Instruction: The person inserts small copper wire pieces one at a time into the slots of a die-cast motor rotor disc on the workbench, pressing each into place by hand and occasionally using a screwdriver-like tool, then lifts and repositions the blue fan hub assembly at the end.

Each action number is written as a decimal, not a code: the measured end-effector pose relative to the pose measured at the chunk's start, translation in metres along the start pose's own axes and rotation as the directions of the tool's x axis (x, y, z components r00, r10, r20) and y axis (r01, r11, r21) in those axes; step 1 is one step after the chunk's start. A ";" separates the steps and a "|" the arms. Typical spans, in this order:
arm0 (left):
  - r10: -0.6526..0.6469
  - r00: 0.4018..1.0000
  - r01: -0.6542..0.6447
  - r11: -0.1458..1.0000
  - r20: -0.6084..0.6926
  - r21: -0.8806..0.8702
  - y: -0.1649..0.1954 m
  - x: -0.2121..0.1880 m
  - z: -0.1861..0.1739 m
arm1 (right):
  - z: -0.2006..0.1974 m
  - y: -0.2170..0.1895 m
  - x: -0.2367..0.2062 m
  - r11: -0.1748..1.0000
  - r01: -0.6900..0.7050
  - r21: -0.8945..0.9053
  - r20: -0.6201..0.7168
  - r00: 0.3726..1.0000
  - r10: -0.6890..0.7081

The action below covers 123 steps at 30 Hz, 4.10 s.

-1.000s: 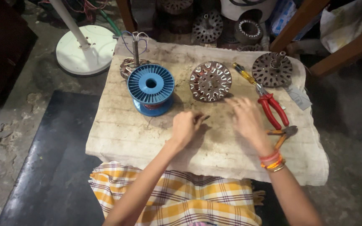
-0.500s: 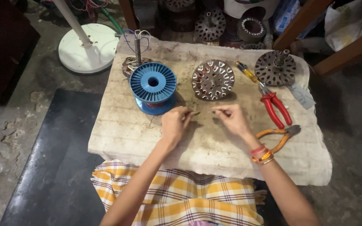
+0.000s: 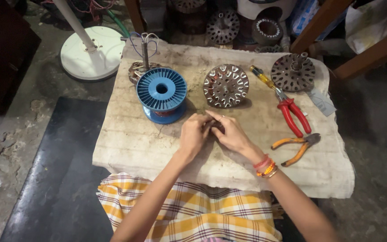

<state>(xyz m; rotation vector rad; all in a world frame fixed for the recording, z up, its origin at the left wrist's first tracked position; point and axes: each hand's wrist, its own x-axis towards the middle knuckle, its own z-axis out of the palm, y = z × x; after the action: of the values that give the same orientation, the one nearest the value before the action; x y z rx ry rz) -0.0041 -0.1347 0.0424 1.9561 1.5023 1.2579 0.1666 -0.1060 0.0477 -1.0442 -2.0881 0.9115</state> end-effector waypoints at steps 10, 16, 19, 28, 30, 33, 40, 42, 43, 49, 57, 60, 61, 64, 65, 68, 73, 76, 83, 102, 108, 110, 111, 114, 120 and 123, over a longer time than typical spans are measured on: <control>0.090 0.972 0.034 0.860 -0.216 0.509 -0.016 -0.008 -0.029 | 0.023 0.037 0.012 0.911 -0.215 0.352 -0.200 0.933 0.298; 0.096 0.982 0.042 0.734 -0.165 0.678 -0.053 -0.009 -0.020 | 0.037 0.049 0.026 0.833 -0.252 0.493 -0.144 0.920 0.364; 0.196 0.957 0.019 0.693 -0.214 0.720 -0.064 -0.007 -0.021 | 0.037 0.049 0.029 0.873 -0.233 0.429 -0.163 0.930 0.329; -0.164 0.934 0.234 0.951 -0.318 0.199 -0.021 -0.022 -0.033 | 0.041 0.034 0.024 0.964 -0.145 0.222 -0.145 0.973 0.179; -0.417 0.867 0.408 0.908 -0.272 -0.091 -0.012 -0.021 -0.024 | 0.041 0.029 0.025 0.972 -0.161 0.172 -0.132 0.974 0.185; -0.374 0.886 0.331 0.924 -0.275 -0.191 -0.010 -0.016 -0.014 | 0.040 0.021 0.025 0.994 -0.010 0.109 -0.187 0.982 0.031; -0.290 0.938 0.221 0.923 -0.192 -0.315 -0.016 -0.016 -0.013 | 0.042 0.001 0.020 0.993 -0.009 -0.118 -0.261 0.965 -0.022; -0.306 0.940 0.257 0.927 -0.151 -0.274 -0.017 -0.016 -0.017 | 0.044 -0.003 0.019 0.991 -0.014 -0.135 -0.258 0.966 -0.021; -0.329 0.933 0.273 0.911 -0.146 -0.309 -0.015 -0.017 -0.017 | 0.044 -0.005 0.018 0.987 -0.028 -0.161 -0.246 0.969 -0.013; -0.436 0.889 0.358 0.852 -0.141 -0.381 -0.010 -0.012 -0.017 | 0.045 -0.014 0.014 0.970 -0.095 -0.224 -0.206 0.977 0.048; -0.470 0.875 0.380 0.814 -0.114 -0.438 -0.015 -0.006 -0.012 | 0.045 -0.008 0.012 0.952 0.025 -0.307 -0.265 0.958 -0.110; -0.492 0.867 0.391 0.769 -0.076 -0.505 -0.020 -0.005 -0.011 | 0.045 -0.005 0.016 0.994 0.045 0.104 -0.256 0.967 -0.017; -0.482 0.872 0.385 0.782 -0.084 -0.489 -0.021 -0.005 -0.010 | 0.046 -0.005 0.017 0.958 -0.064 0.278 -0.255 0.957 0.138; -0.459 0.883 0.376 0.813 -0.093 -0.445 -0.021 -0.005 -0.010 | 0.049 -0.005 0.018 0.756 -0.272 0.595 -0.172 0.876 0.451; -0.460 0.884 0.381 0.816 -0.089 -0.435 -0.020 -0.005 -0.011 | 0.049 -0.005 0.018 0.748 -0.291 0.596 -0.170 0.865 0.472; -0.470 0.880 0.401 0.811 -0.066 -0.426 -0.014 -0.004 -0.015 | 0.049 -0.003 0.020 0.745 -0.310 0.591 -0.177 0.851 0.495; -0.462 0.886 0.427 0.842 -0.035 -0.330 -0.007 -0.003 -0.024 | 0.048 0.000 0.022 0.794 -0.228 0.563 -0.220 0.885 0.411; -0.437 0.899 0.422 0.861 0.013 -0.284 -0.017 -0.002 -0.027 | 0.046 0.000 0.018 0.886 -0.141 0.442 -0.269 0.921 0.280; -0.471 0.838 0.541 0.785 0.276 -0.301 -0.070 0.009 -0.020 | 0.037 0.003 0.010 0.866 0.338 -0.368 -0.253 0.860 -0.443; -0.117 0.988 0.102 0.984 -0.096 -0.143 -0.023 0.002 -0.028 | 0.036 0.048 0.019 0.365 -0.595 0.716 0.484 0.800 0.356; -0.198 0.980 0.183 0.949 -0.033 -0.255 -0.031 -0.001 -0.024 | 0.034 0.051 0.019 0.093 -0.621 0.778 0.584 0.770 0.256; -0.195 0.980 0.180 0.943 -0.026 -0.281 -0.034 0.002 -0.024 | 0.034 0.050 0.020 0.097 -0.628 0.773 0.590 0.766 0.255; -0.194 0.981 0.179 0.939 -0.022 -0.295 -0.036 0.002 -0.023 | 0.034 0.049 0.020 0.098 -0.631 0.770 0.594 0.764 0.254; -0.153 0.988 0.144 0.947 -0.012 -0.287 -0.039 0.000 -0.024 | 0.036 0.047 0.021 0.129 -0.589 0.798 0.534 0.789 0.303; -0.157 0.988 0.150 0.940 0.001 -0.306 -0.040 -0.001 -0.023 | 0.043 0.047 0.024 0.403 -0.470 0.786 0.269 0.845 0.462; -0.138 0.990 0.128 0.954 -0.020 -0.270 -0.036 -0.001 -0.024 | 0.048 0.044 0.026 0.465 -0.374 0.802 0.106 0.856 0.506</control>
<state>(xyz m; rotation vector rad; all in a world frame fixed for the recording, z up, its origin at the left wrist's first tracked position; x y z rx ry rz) -0.0447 -0.1278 0.0289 1.6391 1.3742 1.3672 0.1349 -0.0787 -0.0082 -1.0741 -0.9930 1.7630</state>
